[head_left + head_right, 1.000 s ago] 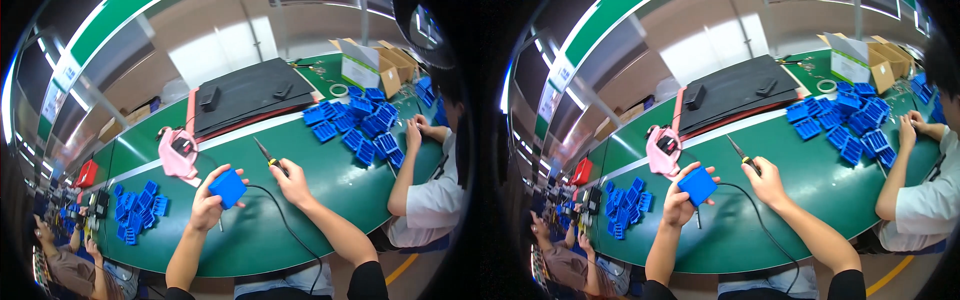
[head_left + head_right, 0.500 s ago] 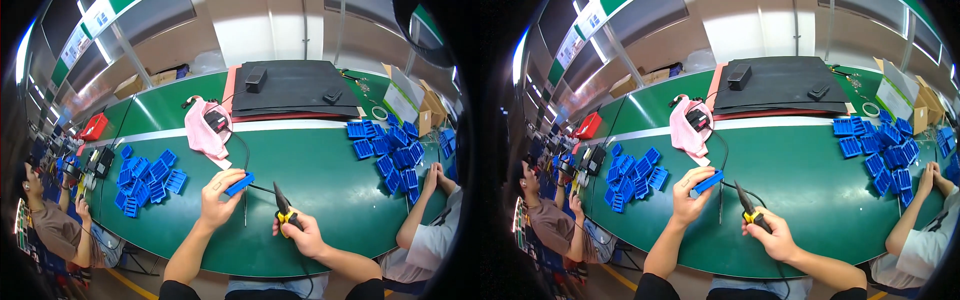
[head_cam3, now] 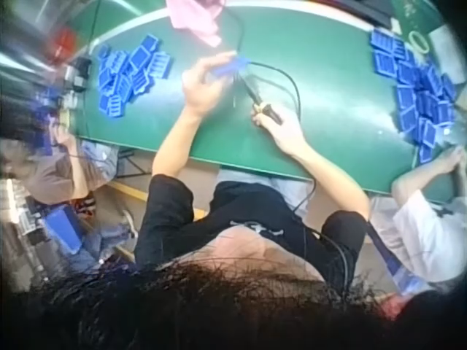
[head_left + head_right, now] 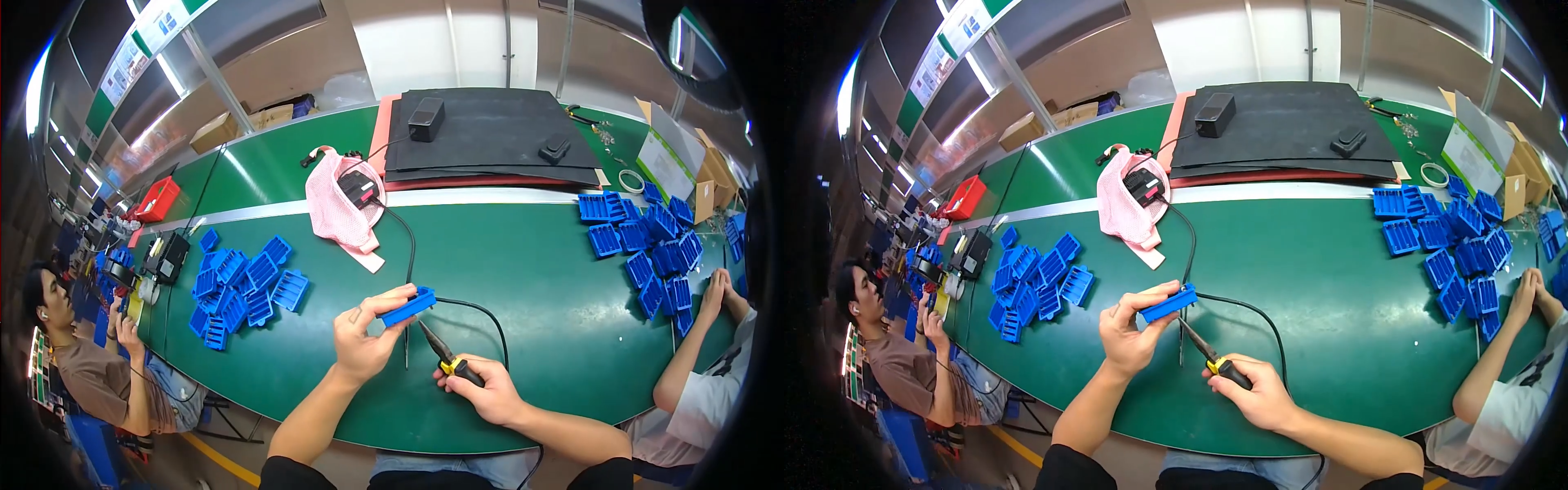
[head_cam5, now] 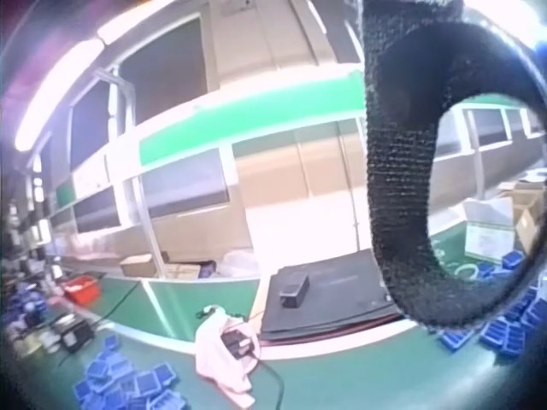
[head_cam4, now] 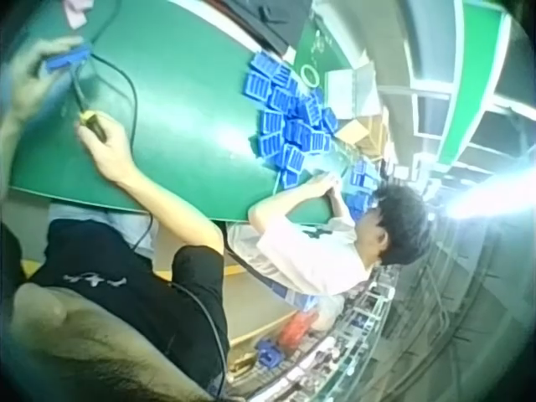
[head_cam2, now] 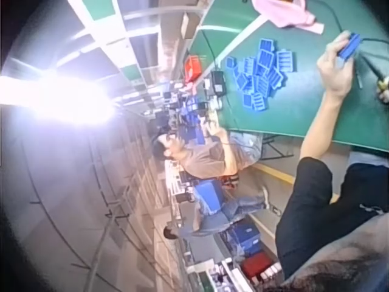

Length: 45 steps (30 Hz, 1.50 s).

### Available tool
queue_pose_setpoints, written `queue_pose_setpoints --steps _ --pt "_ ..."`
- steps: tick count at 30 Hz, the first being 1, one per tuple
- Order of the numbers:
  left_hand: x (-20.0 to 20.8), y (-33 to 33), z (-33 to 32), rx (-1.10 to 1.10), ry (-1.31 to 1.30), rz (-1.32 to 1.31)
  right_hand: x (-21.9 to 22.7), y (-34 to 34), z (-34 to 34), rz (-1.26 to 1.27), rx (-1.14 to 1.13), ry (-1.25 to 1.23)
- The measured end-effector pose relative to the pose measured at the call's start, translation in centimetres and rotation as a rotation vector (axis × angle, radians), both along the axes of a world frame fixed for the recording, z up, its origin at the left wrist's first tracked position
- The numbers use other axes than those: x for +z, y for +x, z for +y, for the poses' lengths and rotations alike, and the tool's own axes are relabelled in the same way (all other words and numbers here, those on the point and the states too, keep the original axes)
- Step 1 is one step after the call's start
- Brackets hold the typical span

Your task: Soldering wires onto small blue electronic housings on a factory assembly line.

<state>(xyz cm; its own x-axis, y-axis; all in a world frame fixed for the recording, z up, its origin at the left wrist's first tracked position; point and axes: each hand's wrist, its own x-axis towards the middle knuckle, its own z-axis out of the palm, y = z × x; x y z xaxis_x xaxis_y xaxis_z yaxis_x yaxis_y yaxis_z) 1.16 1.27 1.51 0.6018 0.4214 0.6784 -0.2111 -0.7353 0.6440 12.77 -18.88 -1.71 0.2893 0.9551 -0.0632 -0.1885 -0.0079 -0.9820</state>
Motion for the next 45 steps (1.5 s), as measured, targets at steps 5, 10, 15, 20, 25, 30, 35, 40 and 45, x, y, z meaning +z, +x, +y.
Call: queue_pose_setpoints --steps 5,10,15,20,25,30,35,40,45 --pt "-0.2 0.1 -0.3 -0.024 -0.096 -0.021 0.4 -0.1 0.1 0.042 -0.025 -0.006" --pt "0.6 0.0 -0.6 0.065 -0.081 0.026 0.6 0.1 0.0 0.048 -0.007 -0.028" --pt "1.0 0.1 -0.2 0.050 -0.024 0.047 0.3 0.3 0.0 -0.021 0.005 -0.014" --pt "1.0 -0.1 -0.1 0.019 -0.038 0.042 -0.1 0.2 0.0 -0.033 -0.072 0.010" --pt "1.0 0.0 -0.1 0.033 -0.056 0.028 -0.1 0.2 0.0 -0.024 -0.079 0.011" --pt "1.0 0.0 -0.4 0.056 -0.104 0.037 0.0 0.2 0.0 -0.054 -0.076 0.007" --pt "1.1 0.0 -0.5 0.077 0.022 0.040 0.1 0.2 0.1 -0.053 -0.077 0.000" --pt "1.0 0.0 -0.7 0.081 0.056 0.006 0.1 0.2 0.1 -0.103 -0.064 -0.014" --pt "0.9 -0.1 -0.5 0.084 0.091 0.019 0.1 0.2 0.0 -0.112 -0.064 -0.011"
